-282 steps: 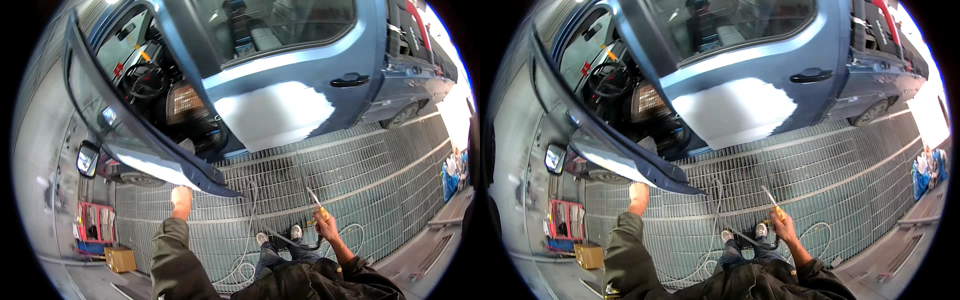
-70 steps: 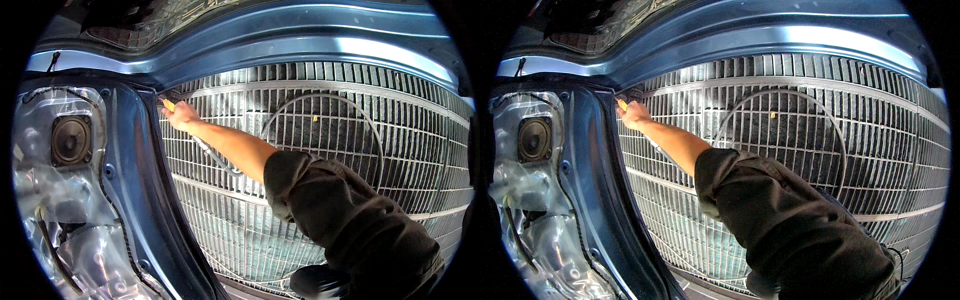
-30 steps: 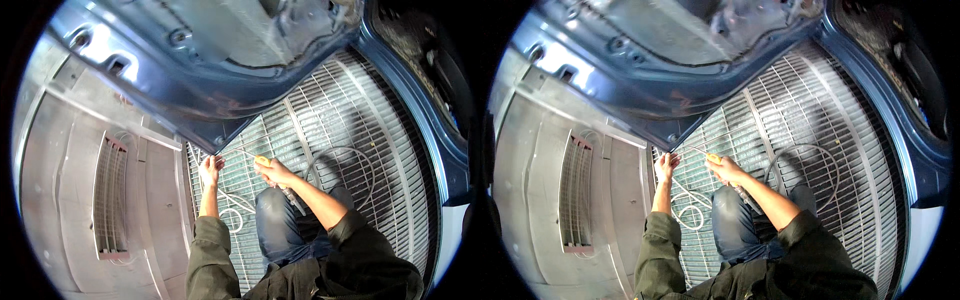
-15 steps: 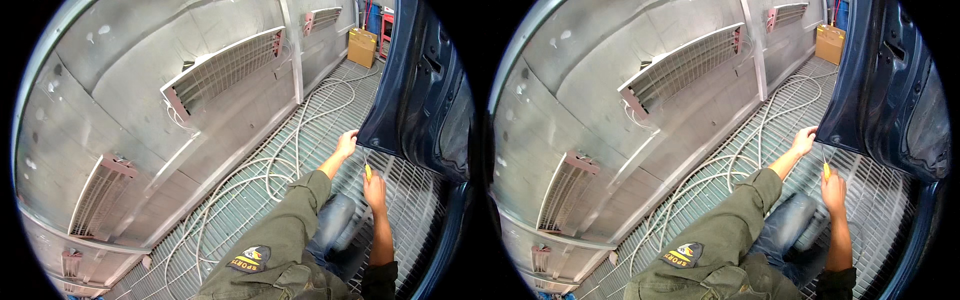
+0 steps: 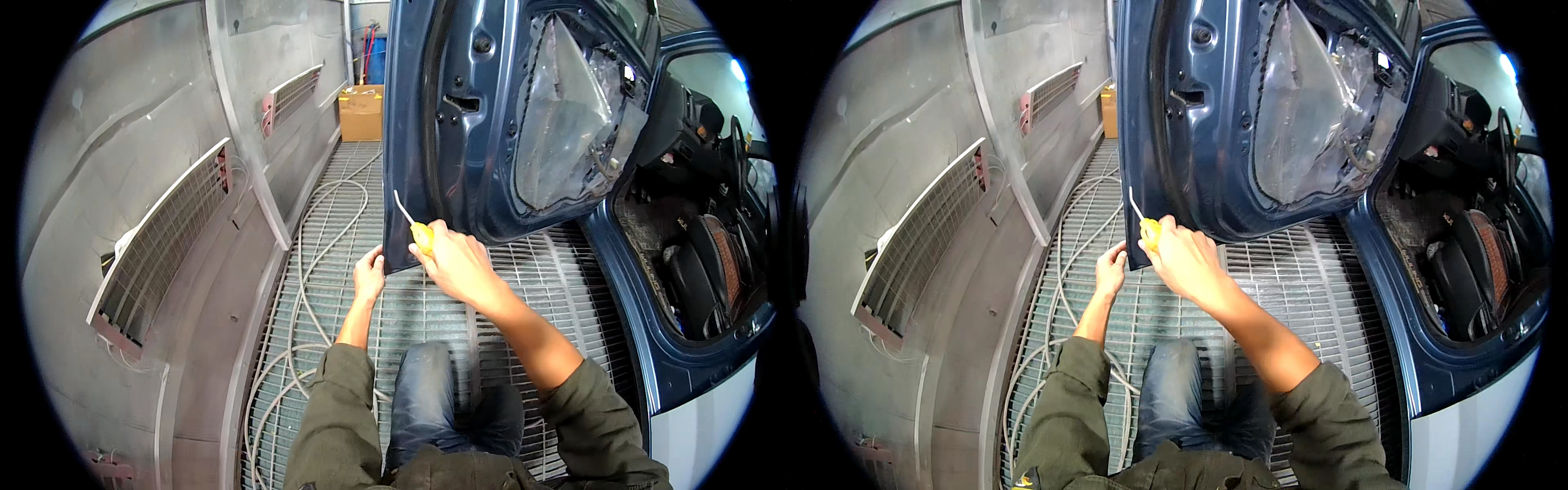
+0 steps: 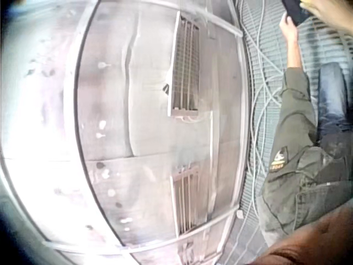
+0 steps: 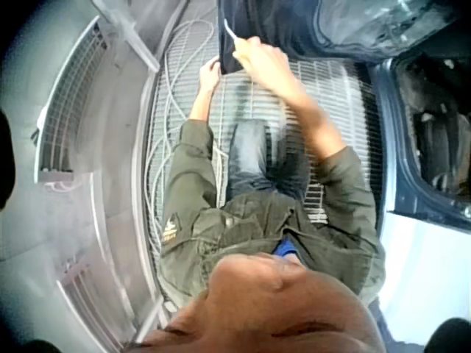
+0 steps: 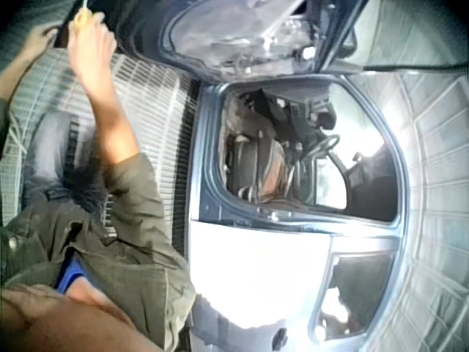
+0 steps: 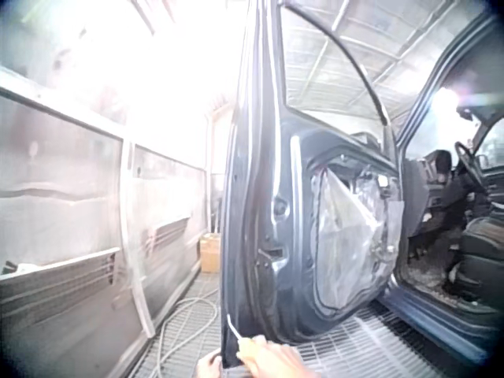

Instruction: The person uses a yellow air blow gun to clean the exterior of a blue pickup truck. They direct compressed air along the door seams, window edges, door handle, and lower body panels to remove dust and debris. The person opens the driver's door to clean the door jamb and interior edges before closing it and continuing along the side of the vehicle.

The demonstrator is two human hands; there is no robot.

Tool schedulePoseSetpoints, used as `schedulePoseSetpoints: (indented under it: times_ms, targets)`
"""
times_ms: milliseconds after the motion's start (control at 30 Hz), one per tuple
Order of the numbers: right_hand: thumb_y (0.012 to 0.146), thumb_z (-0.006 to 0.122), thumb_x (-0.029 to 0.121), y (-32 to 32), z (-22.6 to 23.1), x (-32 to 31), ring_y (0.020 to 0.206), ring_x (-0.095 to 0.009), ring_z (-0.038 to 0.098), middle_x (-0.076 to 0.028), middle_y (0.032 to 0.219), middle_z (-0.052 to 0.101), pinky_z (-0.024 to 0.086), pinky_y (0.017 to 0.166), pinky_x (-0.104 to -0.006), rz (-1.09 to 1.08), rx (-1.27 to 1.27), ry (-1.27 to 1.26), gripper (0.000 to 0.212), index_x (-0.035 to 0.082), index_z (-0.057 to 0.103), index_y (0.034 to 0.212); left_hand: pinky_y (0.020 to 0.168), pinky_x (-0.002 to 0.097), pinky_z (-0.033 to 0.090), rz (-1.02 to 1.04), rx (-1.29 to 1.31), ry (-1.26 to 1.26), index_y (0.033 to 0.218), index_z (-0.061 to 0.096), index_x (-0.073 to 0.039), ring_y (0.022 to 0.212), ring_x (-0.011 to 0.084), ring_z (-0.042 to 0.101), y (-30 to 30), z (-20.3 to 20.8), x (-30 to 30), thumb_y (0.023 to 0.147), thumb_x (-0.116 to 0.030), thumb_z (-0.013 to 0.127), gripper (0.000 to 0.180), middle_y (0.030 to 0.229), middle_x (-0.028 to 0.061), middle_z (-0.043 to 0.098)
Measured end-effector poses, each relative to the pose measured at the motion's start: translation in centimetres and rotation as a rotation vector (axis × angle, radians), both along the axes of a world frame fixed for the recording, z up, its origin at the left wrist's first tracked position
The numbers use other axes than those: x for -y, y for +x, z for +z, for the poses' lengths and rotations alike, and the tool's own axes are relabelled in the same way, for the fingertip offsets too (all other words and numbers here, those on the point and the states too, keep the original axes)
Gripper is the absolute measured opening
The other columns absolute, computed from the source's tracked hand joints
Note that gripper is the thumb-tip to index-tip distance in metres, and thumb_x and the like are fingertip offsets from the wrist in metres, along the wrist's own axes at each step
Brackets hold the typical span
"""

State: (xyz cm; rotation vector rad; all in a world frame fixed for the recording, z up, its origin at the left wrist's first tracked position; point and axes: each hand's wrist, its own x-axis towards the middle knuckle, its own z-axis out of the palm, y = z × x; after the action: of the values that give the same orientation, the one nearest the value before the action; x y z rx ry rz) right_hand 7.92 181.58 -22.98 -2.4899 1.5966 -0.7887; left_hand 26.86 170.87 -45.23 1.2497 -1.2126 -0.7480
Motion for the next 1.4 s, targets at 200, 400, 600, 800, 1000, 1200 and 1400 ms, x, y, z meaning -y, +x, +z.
schedulePoseSetpoints:
  times_ms: [200,400,600,800,1000,1200,1400]
  targets:
    - [0.091,0.059,0.038,0.7,7.4,1.4,0.08,-0.043,0.067,-0.026,0.081,0.067,0.053,0.071,-0.0496,-0.02,-0.044,-0.097,0.044,-0.006,0.054,0.098,0.094,0.0308,0.047,-0.018,-0.029,-0.065,0.121,0.063,-0.003,0.107,0.0194,0.064,0.6,2.7,0.5,0.092,-0.009,0.055,0.031,0.114,0.0132,0.068]
    - [0.092,0.056,0.043,-0.1,14.2,2.9,0.088,-0.045,0.065,-0.03,0.088,0.065,0.052,0.077,-0.051,-0.043,-0.037,-0.158,0.051,-0.007,0.056,0.1,0.086,0.0261,0.049,0.017,-0.043,-0.183,0.116,0.066,0.0,0.097,0.011,0.063,-0.5,9.8,-0.1,0.093,-0.012,0.061,0.027,0.106,0.0076,0.07]
    - [0.092,0.058,0.043,-1.7,15.0,1.7,0.078,-0.039,0.065,-0.024,0.079,0.065,0.049,0.07,-0.0434,-0.063,0.08,-0.12,0.048,-0.004,0.058,0.102,0.074,0.024,0.049,0.12,-0.175,-0.232,0.105,0.072,0.0,0.079,0.008,0.062,-1.6,14.3,2.0,0.088,-0.02,0.07,0.026,0.088,0.0033,0.072]
    - [0.092,0.058,0.04,-1.3,13.3,-0.2,0.082,-0.044,0.065,-0.028,0.08,0.065,0.05,0.073,-0.0476,0.009,0.127,-0.058,0.05,-0.009,0.056,0.105,0.058,0.0216,0.042,0.128,-0.404,-0.243,0.097,0.072,0.0,0.064,0.006,0.053,-1.6,14.7,4.5,0.087,-0.019,0.073,0.022,0.079,-0.0006,0.067]
    - [0.093,0.058,0.037,-2.1,11.2,-0.5,0.078,-0.043,0.065,-0.027,0.075,0.064,0.05,0.07,-0.0468,0.034,0.102,-0.004,0.049,-0.01,0.055,0.106,0.06,0.0208,0.042,0.144,-0.539,-0.243,0.103,0.072,0.0,0.067,0.0056,0.054,-3.2,12.4,3.2,0.087,-0.017,0.073,0.023,0.084,0.0003,0.068]
    - [0.092,0.059,0.036,-2.1,13.2,1.0,0.078,-0.043,0.065,-0.028,0.075,0.063,0.05,0.068,-0.0477,0.067,0.03,-0.001,0.047,-0.011,0.057,0.099,0.06,0.0213,0.041,0.146,-0.518,-0.208,0.102,0.072,0.002,0.066,0.0061,0.053,-2.8,13.6,3.8,0.086,-0.017,0.074,0.025,0.084,0.0002,0.067]
    - [0.092,0.058,0.038,-0.9,20.8,1.2,0.078,-0.045,0.065,-0.03,0.079,0.064,0.052,0.071,-0.0486,0.047,0.013,-0.239,0.048,-0.011,0.058,0.095,0.058,0.0208,0.038,0.07,-0.489,-0.316,0.102,0.072,0.001,0.063,0.0051,0.048,-2.3,18.7,5.8,0.087,-0.018,0.073,0.025,0.081,-0.002,0.066]
